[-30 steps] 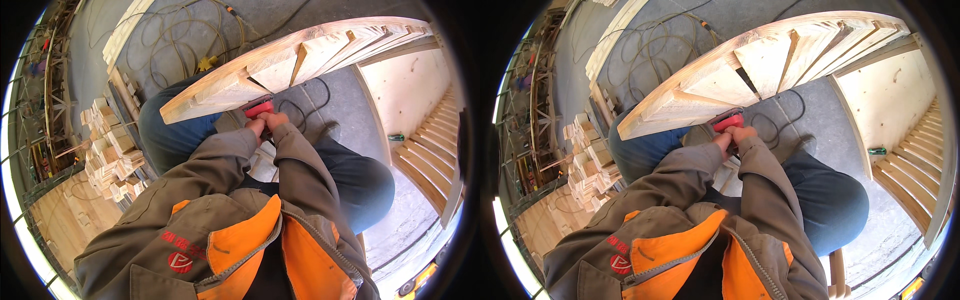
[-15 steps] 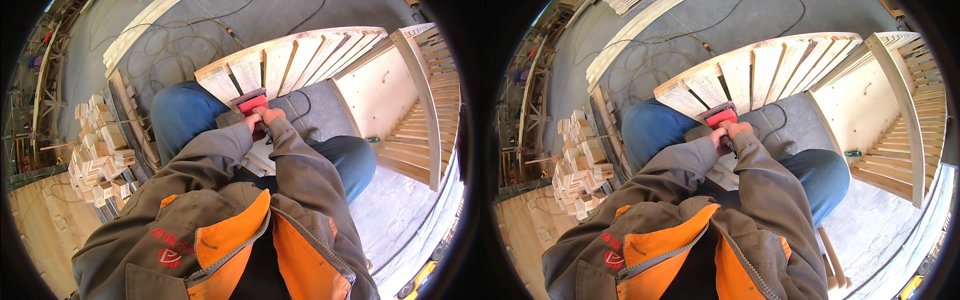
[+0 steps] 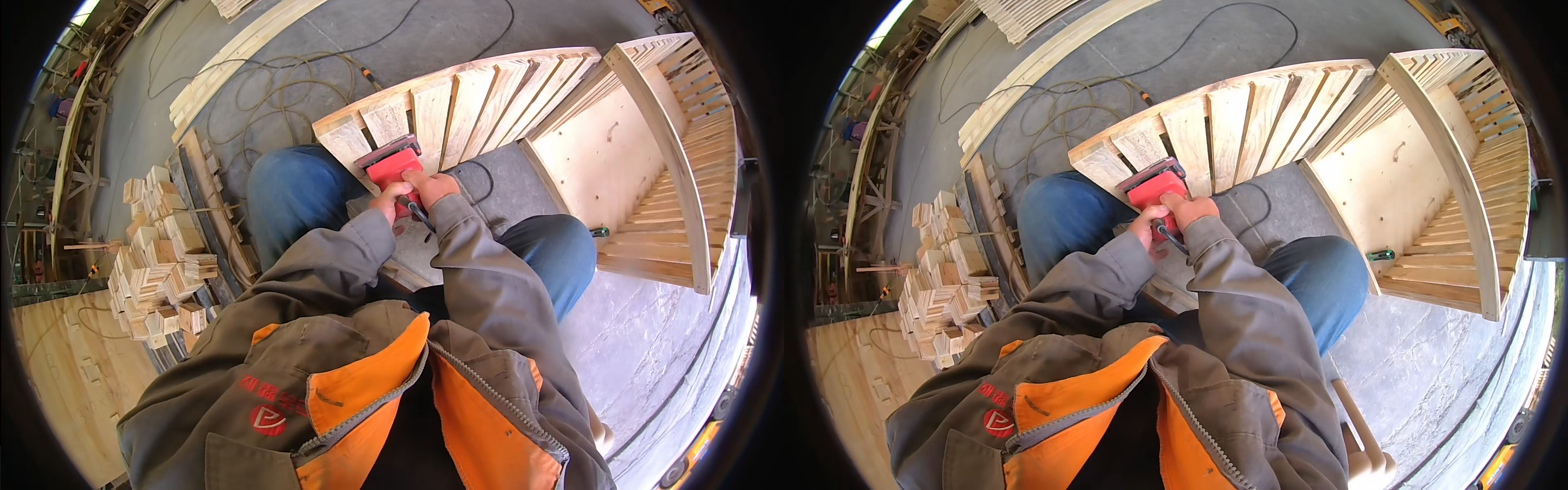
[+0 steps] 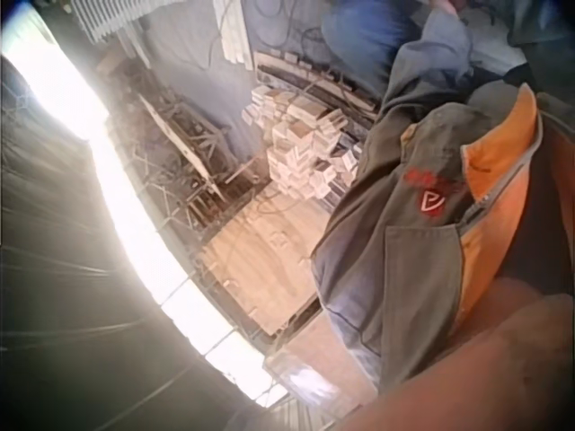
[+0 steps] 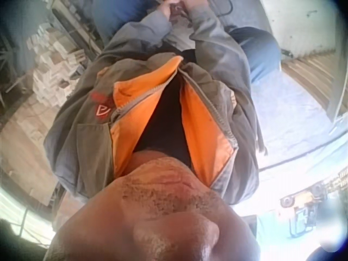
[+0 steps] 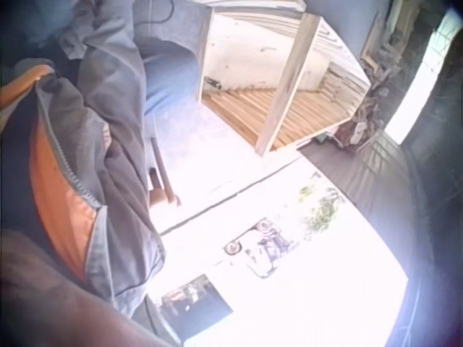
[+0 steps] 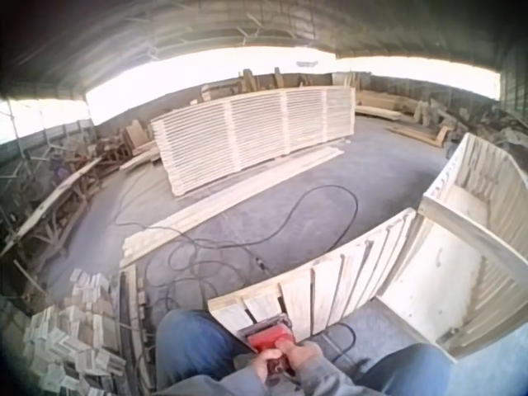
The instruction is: The person uses a red electric sander to smooth the surface of a curved wooden structure. They then use a green utility knife to trim or clean the edges of the wooden slats.
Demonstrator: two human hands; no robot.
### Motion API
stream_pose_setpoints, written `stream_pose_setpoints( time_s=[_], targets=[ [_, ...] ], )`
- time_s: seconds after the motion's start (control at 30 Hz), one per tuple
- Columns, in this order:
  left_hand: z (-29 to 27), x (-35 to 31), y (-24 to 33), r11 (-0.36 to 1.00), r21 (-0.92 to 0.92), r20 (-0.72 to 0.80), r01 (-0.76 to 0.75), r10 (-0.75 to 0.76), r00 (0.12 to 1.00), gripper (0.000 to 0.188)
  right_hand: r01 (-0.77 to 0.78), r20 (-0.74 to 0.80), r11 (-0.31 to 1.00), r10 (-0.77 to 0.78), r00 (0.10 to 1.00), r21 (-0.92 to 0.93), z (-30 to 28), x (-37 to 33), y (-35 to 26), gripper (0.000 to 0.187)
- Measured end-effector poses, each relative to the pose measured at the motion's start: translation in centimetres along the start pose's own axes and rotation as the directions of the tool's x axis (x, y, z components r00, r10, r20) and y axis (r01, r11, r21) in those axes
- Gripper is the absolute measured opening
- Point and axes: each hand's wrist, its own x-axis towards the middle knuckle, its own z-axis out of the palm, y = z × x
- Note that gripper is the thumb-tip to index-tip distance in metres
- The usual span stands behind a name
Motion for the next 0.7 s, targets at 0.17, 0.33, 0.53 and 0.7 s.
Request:
stream_pose_setpoints(
  time_s=[0.17,0.33,0.53,0.7],
  targets=[
    [0.6,-3.1,1.9,0.957,-0.288,0.135,-0.036,0.078,0.988,0.054,0.042,-0.011,0.999,-0.041,0.999,0.021,-0.1,-3.2,-1.9,0.068],
    [1.2,-2.0,1.7,0.935,-0.350,0.126,-0.053,0.103,0.987,0.047,-0.013,0.040,1.000,0.013,0.999,-0.009,-0.6,-3.1,-2.0,0.076],
    [0.8,0.9,0.1,0.932,-0.363,0.144,0.012,0.043,0.989,0.047,-0.074,0.044,0.992,0.079,0.996,-0.097,-0.1,-0.7,0.4,0.082],
    [0.2,3.4,-1.2,0.941,-0.333,0.146,0.051,-0.002,0.989,0.049,-0.044,0.058,0.986,0.053,0.997,-0.160,-0.1,0.8,1.8,0.083]
  ],
)
